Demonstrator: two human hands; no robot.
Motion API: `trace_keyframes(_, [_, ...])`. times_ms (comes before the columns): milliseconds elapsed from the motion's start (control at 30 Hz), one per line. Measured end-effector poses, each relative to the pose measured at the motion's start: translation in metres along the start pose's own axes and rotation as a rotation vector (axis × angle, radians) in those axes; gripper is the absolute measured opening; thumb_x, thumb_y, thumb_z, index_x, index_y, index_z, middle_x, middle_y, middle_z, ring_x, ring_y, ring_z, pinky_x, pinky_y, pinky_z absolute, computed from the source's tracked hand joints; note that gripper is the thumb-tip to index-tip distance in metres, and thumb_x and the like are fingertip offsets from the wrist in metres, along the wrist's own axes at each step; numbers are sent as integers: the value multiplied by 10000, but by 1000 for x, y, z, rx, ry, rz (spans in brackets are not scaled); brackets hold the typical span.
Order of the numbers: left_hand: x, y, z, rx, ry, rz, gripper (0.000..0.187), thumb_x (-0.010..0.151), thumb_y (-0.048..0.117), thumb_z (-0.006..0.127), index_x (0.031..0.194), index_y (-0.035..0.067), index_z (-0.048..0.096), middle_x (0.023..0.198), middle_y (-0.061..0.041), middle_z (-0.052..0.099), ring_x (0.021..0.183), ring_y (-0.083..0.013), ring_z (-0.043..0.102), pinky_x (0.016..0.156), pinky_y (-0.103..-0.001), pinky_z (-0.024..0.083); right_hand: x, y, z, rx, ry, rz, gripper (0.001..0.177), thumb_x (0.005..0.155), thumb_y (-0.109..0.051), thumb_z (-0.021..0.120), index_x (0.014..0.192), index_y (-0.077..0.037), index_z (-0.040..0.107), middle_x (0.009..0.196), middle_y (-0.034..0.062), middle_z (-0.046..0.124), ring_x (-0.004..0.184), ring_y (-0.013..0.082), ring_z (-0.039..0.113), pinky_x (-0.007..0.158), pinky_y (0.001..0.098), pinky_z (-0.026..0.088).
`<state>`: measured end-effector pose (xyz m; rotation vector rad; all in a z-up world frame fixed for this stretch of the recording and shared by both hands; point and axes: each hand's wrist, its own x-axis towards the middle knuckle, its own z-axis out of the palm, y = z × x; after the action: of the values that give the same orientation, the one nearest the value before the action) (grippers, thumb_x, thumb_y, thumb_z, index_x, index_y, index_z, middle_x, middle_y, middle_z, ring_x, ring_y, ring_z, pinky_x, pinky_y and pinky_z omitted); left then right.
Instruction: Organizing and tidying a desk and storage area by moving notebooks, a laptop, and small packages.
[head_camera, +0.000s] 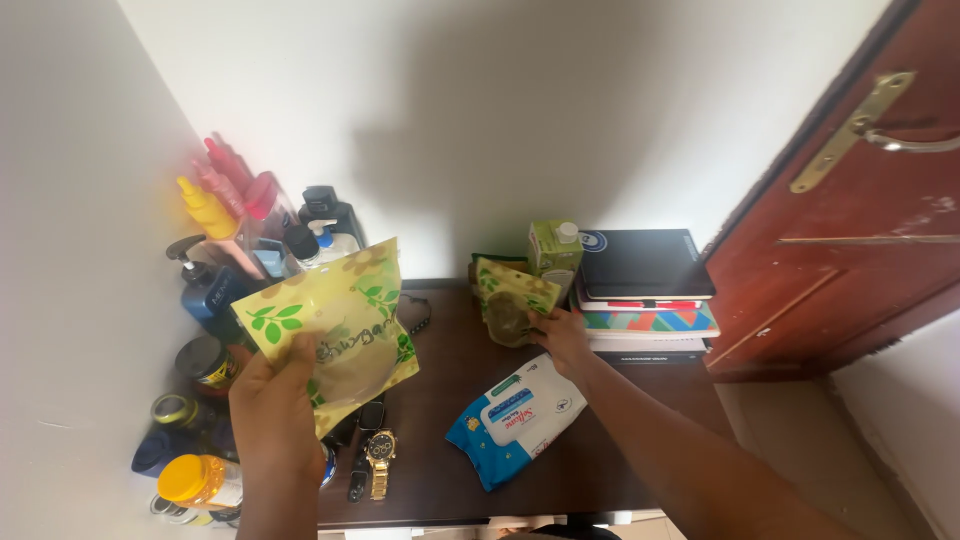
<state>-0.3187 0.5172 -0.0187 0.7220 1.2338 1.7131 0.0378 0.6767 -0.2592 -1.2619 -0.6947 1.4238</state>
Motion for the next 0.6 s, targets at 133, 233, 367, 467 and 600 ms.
trace_keyframes(133, [-2,-2,9,-14,45,-48,258,988,151,642,1175,-15,705,1075,-43,736,934,-112,658,851,-296,525,2,-3,4,39,-14,26,214,940,-113,691,1126,-9,671,1121,86,687,1018,198,654,934,356,555])
trace_keyframes(233, [2,-11,15,57,41,-57,266,995,155,640,1163,-35,717,1064,-59,741,929,-122,665,852,-295,527,11,-4,10,25,-6,1,219,947,-113,688,1124,16,673,1125,102,693,1015,199,660,934,355,558])
trace_keyframes(367, [6,-17,31,25,18,-70,278,968,141,647,1176,-29,718,1075,-62,748,919,-128,673,830,-301,538,20,-7,21,-12,-1,-57,214,963,-118,684,1126,20,690,1103,98,694,999,189,644,915,344,547])
trace_keyframes(467, [10,-24,42,4,3,-103,286,969,154,645,1181,-22,719,1077,-63,750,912,-132,681,821,-304,546,23,-7,23,-44,5,-65,209,963,-110,678,1131,14,696,1092,88,699,991,179,647,905,330,549])
trace_keyframes(600, [16,-27,60,138,-74,-193,293,966,189,638,1186,20,730,1063,-66,760,896,-138,693,800,-313,548,7,-20,22,-151,35,-84,226,941,-84,694,1148,9,704,1074,81,715,974,174,666,867,323,556])
